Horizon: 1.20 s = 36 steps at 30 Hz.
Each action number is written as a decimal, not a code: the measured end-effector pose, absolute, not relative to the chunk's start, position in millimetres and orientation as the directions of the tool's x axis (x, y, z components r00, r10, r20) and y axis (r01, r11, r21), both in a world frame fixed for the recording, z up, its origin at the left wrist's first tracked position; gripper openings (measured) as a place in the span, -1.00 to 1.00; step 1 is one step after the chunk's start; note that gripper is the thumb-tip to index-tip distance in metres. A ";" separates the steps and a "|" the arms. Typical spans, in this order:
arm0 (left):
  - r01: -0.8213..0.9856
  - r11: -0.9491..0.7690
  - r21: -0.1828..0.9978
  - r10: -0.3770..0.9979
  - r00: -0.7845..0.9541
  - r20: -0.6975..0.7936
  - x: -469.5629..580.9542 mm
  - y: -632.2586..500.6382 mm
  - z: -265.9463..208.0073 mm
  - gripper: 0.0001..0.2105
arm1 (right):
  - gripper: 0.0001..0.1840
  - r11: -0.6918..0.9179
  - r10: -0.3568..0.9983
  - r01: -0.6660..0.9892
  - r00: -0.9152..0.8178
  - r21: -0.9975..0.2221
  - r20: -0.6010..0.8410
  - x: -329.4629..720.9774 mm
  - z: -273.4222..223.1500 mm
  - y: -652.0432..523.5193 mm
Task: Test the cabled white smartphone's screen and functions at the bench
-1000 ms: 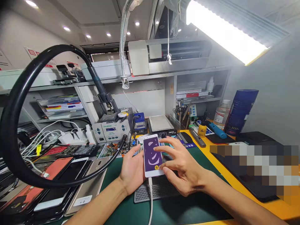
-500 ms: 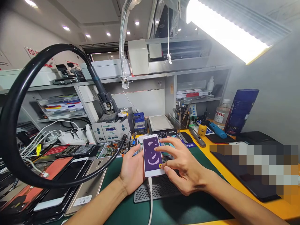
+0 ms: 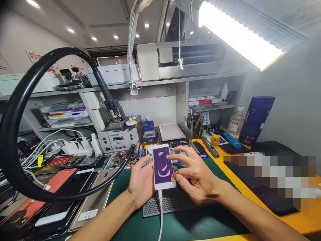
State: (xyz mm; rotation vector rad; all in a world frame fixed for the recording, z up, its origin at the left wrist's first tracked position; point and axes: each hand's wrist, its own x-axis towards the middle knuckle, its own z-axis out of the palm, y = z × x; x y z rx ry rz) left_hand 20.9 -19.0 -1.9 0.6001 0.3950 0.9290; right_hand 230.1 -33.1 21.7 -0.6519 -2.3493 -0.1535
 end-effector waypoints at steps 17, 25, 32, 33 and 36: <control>-0.632 0.447 0.634 0.835 0.548 -0.042 23.1 -21.2 -0.5 -0.50 | -0.69 0.793 0.500 0.601 -0.541 -0.105 0.676 231.5 17.3 -28.0; -0.619 0.425 0.660 0.829 0.558 -0.011 23.7 -22.6 -2.0 -0.51 | -0.66 0.748 0.529 0.657 -0.500 -0.098 0.685 233.6 14.5 -23.4; -0.609 0.423 0.671 0.825 0.564 -0.009 23.9 -23.2 -3.0 -0.53 | -0.64 0.710 0.555 0.693 -0.442 -0.125 0.704 232.6 13.8 -21.8; -0.606 0.421 0.675 0.825 0.565 -0.007 23.9 -23.3 -3.8 -0.53 | -0.64 0.703 0.562 0.699 -0.436 -0.128 0.703 232.2 14.0 -21.8; -0.594 0.412 0.691 0.820 0.572 0.004 24.0 -23.7 -5.5 -0.54 | -0.64 0.685 0.577 0.718 -0.430 -0.125 0.695 231.7 14.0 -20.9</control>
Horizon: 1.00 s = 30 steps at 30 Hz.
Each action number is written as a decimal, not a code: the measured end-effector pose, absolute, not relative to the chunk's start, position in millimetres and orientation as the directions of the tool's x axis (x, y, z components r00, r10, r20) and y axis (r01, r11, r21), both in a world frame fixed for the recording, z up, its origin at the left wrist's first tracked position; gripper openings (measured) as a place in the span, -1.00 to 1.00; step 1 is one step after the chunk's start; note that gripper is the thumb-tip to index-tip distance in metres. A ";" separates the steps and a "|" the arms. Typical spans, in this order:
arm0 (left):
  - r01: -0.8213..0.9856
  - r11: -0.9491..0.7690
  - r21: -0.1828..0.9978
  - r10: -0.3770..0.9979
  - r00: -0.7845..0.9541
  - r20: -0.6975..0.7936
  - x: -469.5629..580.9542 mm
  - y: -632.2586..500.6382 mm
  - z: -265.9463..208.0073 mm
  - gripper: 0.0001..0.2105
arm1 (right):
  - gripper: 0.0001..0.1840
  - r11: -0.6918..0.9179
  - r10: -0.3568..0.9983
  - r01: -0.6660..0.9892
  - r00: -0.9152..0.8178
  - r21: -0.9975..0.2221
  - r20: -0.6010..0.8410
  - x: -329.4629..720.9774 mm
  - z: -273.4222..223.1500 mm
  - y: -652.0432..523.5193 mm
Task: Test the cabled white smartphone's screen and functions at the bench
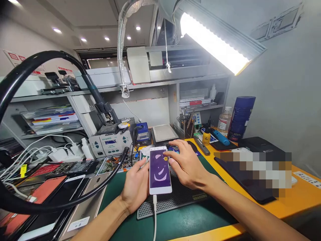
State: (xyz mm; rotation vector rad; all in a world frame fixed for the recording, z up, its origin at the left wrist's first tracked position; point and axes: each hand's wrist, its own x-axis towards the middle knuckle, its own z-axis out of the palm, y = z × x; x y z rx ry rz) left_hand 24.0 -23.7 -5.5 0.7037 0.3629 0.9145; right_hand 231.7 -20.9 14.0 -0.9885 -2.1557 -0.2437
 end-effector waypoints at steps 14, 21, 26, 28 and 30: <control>-0.590 0.427 0.685 0.815 0.579 -0.010 25.7 -26.0 -0.9 -0.54 | -0.63 0.674 0.604 0.729 -0.452 -0.119 0.656 232.5 11.6 -17.9; -0.580 0.441 0.685 0.807 0.590 -0.020 24.3 -21.7 -3.6 -0.52 | -0.67 0.719 0.560 0.686 -0.475 -0.113 0.679 230.9 12.0 -19.7; -0.598 0.446 0.666 0.807 0.590 -0.011 22.9 -22.7 -3.5 -0.53 | -0.70 0.747 0.534 0.653 -0.483 -0.121 0.694 229.9 14.3 -22.4; -0.602 0.447 0.662 0.809 0.587 -0.013 22.9 -22.8 -3.2 -0.53 | -0.71 0.762 0.523 0.636 -0.490 -0.125 0.697 229.7 15.0 -23.6; -0.606 0.448 0.658 0.811 0.585 -0.014 23.2 -22.4 -3.2 -0.51 | -0.71 0.773 0.518 0.621 -0.498 -0.131 0.695 229.4 15.2 -24.6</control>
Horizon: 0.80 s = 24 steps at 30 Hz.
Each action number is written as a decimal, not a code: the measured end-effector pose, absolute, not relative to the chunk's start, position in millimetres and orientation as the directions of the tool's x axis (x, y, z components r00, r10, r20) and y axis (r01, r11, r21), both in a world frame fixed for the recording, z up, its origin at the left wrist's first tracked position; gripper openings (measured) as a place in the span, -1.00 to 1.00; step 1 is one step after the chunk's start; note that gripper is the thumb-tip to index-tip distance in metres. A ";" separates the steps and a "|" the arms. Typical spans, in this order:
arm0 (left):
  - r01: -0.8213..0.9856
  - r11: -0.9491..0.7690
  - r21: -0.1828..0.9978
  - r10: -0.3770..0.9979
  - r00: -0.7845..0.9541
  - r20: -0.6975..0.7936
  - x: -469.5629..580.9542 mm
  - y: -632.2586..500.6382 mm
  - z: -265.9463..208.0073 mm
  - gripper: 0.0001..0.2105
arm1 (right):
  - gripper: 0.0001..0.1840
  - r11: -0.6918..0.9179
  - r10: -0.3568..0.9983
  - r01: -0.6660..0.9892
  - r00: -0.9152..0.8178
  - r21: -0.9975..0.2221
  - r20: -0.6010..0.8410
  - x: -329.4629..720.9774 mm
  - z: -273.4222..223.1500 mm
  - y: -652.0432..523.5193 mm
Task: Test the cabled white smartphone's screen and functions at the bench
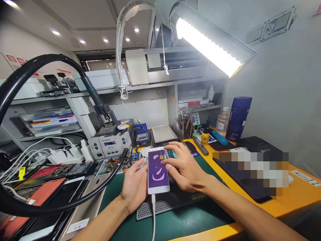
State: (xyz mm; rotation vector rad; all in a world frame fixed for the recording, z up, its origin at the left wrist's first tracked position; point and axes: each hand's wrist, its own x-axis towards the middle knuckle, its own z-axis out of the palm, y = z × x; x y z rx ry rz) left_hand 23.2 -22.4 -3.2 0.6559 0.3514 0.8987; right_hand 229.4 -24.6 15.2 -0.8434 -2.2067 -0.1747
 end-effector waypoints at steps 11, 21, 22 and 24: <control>-0.617 0.465 0.635 0.811 0.585 -0.026 22.7 -20.9 -3.0 -0.49 | -0.72 0.821 0.494 0.548 -0.542 -0.160 0.679 225.3 18.6 -31.4; -0.608 0.462 0.646 0.816 0.577 -0.040 22.1 -20.9 -2.2 -0.49 | -0.73 0.855 0.470 0.492 -0.596 -0.166 0.651 221.9 17.1 -34.5; -0.607 0.462 0.647 0.816 0.576 -0.042 22.1 -21.1 -1.7 -0.49 | -0.73 0.858 0.465 0.487 -0.600 -0.165 0.651 221.7 16.8 -34.5; -0.605 0.463 0.648 0.816 0.576 -0.045 22.3 -21.4 -0.8 -0.50 | -0.73 0.862 0.459 0.479 -0.605 -0.163 0.651 221.1 16.3 -34.6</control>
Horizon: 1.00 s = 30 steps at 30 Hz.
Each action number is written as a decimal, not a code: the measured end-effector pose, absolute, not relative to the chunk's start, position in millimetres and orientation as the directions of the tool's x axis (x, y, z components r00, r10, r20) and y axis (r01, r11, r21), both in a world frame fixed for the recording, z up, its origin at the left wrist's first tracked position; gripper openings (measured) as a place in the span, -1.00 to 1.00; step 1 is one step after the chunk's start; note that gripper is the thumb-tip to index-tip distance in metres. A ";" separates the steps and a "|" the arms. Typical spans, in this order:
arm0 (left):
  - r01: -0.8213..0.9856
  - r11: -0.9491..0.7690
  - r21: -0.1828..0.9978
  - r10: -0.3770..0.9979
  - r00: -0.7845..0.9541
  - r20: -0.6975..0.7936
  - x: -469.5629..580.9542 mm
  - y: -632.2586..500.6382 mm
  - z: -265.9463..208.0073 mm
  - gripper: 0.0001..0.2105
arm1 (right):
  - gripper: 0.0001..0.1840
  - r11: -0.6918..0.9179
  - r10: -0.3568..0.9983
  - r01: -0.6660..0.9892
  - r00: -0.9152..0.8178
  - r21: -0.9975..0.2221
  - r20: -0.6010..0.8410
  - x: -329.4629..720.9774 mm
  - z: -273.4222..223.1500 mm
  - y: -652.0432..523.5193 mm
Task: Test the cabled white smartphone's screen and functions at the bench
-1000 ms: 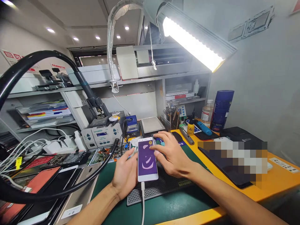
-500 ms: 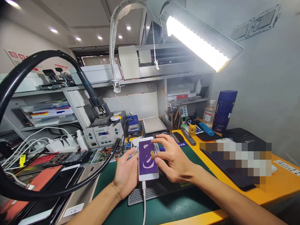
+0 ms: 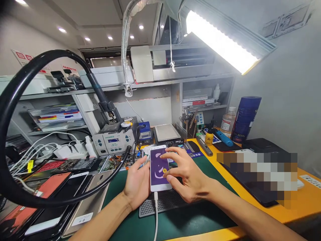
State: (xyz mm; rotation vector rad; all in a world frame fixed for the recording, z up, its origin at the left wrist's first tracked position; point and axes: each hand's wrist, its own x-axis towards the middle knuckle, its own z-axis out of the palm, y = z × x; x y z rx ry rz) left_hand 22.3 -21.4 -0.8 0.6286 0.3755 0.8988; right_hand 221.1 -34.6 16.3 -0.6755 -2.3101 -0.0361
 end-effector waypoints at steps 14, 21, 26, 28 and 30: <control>-0.614 0.452 0.647 0.815 0.579 -0.020 23.4 -21.4 -2.5 -0.51 | -0.70 0.856 0.483 0.485 -0.621 -0.181 0.617 214.5 11.1 -38.1; -0.620 0.434 0.653 0.811 0.585 0.017 23.3 -21.1 -4.9 -0.53 | -0.70 0.845 0.497 0.508 -0.632 -0.166 0.594 210.6 11.3 -41.0; -0.624 0.427 0.655 0.801 0.597 0.047 23.5 -21.9 -5.7 -0.55 | -0.68 0.831 0.514 0.539 -0.646 -0.139 0.564 208.4 12.7 -41.8; -0.623 0.426 0.656 0.798 0.601 0.052 23.7 -21.6 -5.7 -0.55 | -0.67 0.825 0.520 0.550 -0.648 -0.130 0.556 208.4 12.7 -41.4; -0.619 0.428 0.659 0.796 0.604 0.050 24.0 -21.1 -5.2 -0.55 | -0.66 0.822 0.520 0.557 -0.650 -0.117 0.554 208.8 12.2 -40.3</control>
